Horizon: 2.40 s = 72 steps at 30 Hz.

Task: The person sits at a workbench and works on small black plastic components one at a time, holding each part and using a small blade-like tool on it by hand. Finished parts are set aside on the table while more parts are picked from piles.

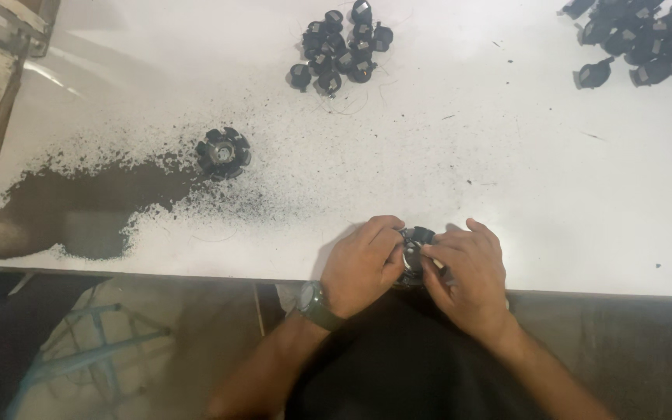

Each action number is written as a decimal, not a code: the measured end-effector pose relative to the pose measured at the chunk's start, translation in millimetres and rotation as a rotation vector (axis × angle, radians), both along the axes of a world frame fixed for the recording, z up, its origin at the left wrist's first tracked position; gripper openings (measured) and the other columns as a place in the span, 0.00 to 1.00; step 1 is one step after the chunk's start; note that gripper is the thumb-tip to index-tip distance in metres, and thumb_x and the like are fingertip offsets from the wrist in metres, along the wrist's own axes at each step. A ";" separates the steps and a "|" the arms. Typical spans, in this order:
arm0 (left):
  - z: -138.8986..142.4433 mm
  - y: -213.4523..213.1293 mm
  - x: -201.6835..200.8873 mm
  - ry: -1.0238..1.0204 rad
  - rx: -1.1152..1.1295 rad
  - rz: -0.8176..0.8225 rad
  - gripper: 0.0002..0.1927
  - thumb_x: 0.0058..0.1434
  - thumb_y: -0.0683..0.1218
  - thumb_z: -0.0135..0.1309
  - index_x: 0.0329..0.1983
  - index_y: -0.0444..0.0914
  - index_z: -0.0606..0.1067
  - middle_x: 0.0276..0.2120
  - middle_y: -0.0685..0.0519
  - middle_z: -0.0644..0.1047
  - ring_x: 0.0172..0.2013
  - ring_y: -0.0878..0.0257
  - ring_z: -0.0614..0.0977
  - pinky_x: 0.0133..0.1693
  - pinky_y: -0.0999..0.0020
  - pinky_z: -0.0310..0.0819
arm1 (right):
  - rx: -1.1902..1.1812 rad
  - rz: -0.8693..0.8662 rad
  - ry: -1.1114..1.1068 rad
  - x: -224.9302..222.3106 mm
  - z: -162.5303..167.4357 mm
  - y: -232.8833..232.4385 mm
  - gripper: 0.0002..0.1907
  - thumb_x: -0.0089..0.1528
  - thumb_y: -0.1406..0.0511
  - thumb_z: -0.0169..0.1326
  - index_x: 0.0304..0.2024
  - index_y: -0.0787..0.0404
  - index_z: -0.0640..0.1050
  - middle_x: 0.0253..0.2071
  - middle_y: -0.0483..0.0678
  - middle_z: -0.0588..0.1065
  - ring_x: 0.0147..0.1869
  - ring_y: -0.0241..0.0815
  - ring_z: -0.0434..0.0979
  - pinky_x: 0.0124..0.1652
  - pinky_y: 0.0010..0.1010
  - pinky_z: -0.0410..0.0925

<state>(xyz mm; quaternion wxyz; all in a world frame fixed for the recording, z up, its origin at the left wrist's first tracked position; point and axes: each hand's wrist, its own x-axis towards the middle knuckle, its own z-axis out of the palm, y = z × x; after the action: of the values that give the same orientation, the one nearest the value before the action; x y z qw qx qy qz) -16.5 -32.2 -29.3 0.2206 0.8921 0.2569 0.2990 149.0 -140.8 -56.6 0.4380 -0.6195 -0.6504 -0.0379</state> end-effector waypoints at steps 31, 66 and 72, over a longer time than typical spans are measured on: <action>64.9 76.4 -95.7 0.594 -0.217 0.603 0.65 0.47 0.67 0.67 0.79 0.38 0.44 0.65 0.35 0.66 0.64 0.42 0.70 0.62 0.47 0.63 | -0.119 -0.431 -0.092 92.9 -26.1 -31.1 0.07 0.73 0.67 0.62 0.47 0.61 0.76 0.46 0.48 0.77 0.55 0.50 0.76 0.71 0.46 0.62; 1.7 -2.1 -16.8 0.040 -0.068 0.139 0.07 0.59 0.44 0.62 0.40 0.40 0.79 0.56 0.50 0.76 0.54 0.50 0.78 0.56 0.53 0.70 | -0.029 0.016 0.014 -17.7 4.7 8.7 0.17 0.54 0.71 0.64 0.45 0.59 0.75 0.42 0.49 0.76 0.50 0.50 0.77 0.64 0.55 0.64; 1.5 0.4 -14.0 -0.029 -0.032 0.130 0.07 0.55 0.41 0.61 0.37 0.40 0.78 0.55 0.48 0.76 0.57 0.49 0.76 0.58 0.53 0.70 | -0.048 0.010 0.001 -21.1 13.1 12.4 0.16 0.54 0.70 0.64 0.44 0.59 0.77 0.40 0.49 0.76 0.49 0.53 0.76 0.63 0.53 0.66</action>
<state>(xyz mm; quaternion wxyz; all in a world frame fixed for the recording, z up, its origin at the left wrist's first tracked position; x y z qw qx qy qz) -30.5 -31.8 -27.8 0.2186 0.8656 0.3156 0.3215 128.0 -128.4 -43.5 0.4235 -0.6266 -0.6539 -0.0195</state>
